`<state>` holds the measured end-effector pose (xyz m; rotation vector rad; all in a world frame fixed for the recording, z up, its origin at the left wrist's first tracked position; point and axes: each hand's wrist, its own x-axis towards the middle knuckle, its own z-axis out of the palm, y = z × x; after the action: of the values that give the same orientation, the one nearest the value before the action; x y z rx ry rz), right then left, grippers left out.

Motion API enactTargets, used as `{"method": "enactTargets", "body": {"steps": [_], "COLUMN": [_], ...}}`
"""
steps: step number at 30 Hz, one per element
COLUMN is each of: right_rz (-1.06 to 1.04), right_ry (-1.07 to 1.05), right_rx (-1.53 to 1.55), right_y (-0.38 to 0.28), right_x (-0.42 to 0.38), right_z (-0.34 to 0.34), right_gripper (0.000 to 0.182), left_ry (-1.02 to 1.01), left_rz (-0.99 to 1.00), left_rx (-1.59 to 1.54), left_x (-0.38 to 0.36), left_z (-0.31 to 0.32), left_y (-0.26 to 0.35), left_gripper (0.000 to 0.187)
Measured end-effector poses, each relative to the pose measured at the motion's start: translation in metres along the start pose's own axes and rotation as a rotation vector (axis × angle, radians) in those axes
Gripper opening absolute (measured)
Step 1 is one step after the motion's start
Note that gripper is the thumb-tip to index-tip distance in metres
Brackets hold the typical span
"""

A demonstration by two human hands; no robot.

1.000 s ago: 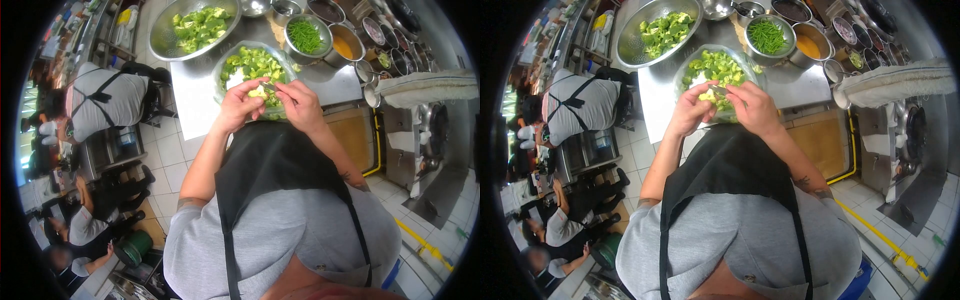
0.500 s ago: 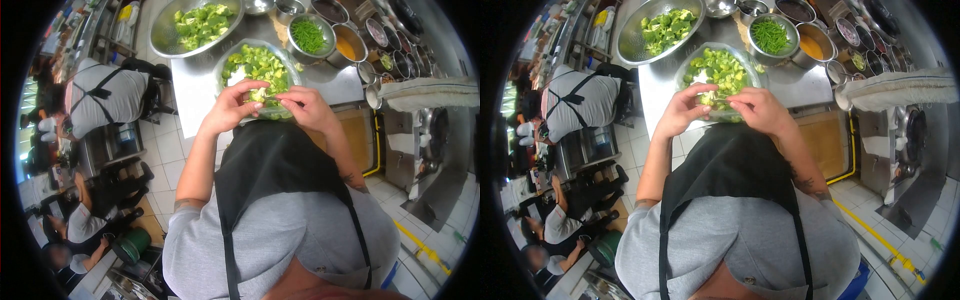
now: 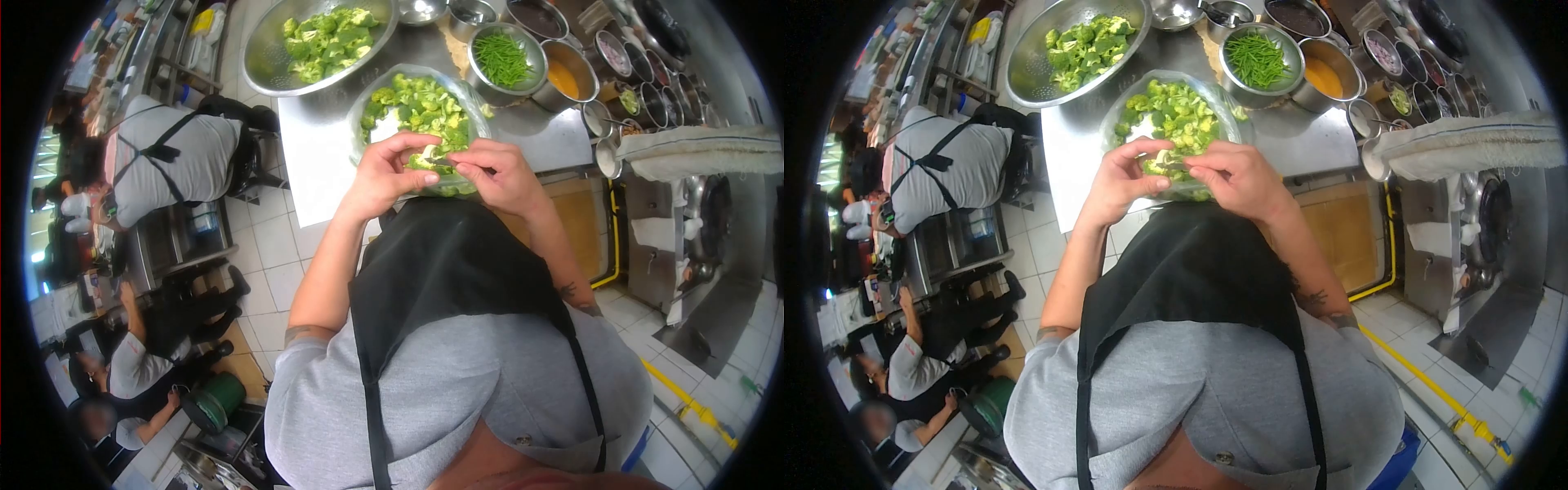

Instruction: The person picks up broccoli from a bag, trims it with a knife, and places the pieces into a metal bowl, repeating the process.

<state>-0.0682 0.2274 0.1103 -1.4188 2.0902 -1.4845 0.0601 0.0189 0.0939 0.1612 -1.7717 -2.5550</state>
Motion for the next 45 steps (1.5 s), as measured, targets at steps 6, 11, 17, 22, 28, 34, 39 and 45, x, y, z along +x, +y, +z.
{"method": "enactTargets", "body": {"steps": [6,11,17,22,28,34,39,45], "right_rz": [0.015,-0.009,0.030,-0.005,-0.044,-0.045,-0.061,-0.065], "right_ry": [0.116,-0.015,0.135,0.119,0.097,0.147,0.198,0.175], "right_rx": [0.005,0.014,0.032,0.017,0.033,0.081,0.070,0.127], "right_y": [0.004,0.004,0.009,0.010,0.006,0.011,0.012,0.018], "right_x": [-0.001,0.000,-0.001,0.000,0.002,-0.001,-0.001,0.002], "right_z": [0.009,0.002,0.012,0.007,0.009,0.017,0.023,0.023], "right_gripper": [0.015,0.015,0.016,0.016,0.016,0.018,0.019,0.019], "left_ry": [0.008,0.029,0.047,0.040,-0.006,-0.045,-0.033,-0.078], "left_rz": [0.036,0.037,0.075,-0.002,0.056,0.083,0.012,-0.033], "left_rx": [-0.031,0.008,-0.011,0.039,0.061,0.032,-0.220,-0.558], "left_x": [0.001,0.002,0.002,0.000,0.002,0.003,0.002,0.006], "left_z": [0.007,0.007,0.009,0.005,0.007,0.004,0.010,0.011], "left_y": [-0.003,-0.004,-0.004,0.000,-0.005,-0.009,-0.013,-0.018], "left_gripper": [0.052,0.051,0.047,0.046,0.044,0.041,0.040,0.042]}}
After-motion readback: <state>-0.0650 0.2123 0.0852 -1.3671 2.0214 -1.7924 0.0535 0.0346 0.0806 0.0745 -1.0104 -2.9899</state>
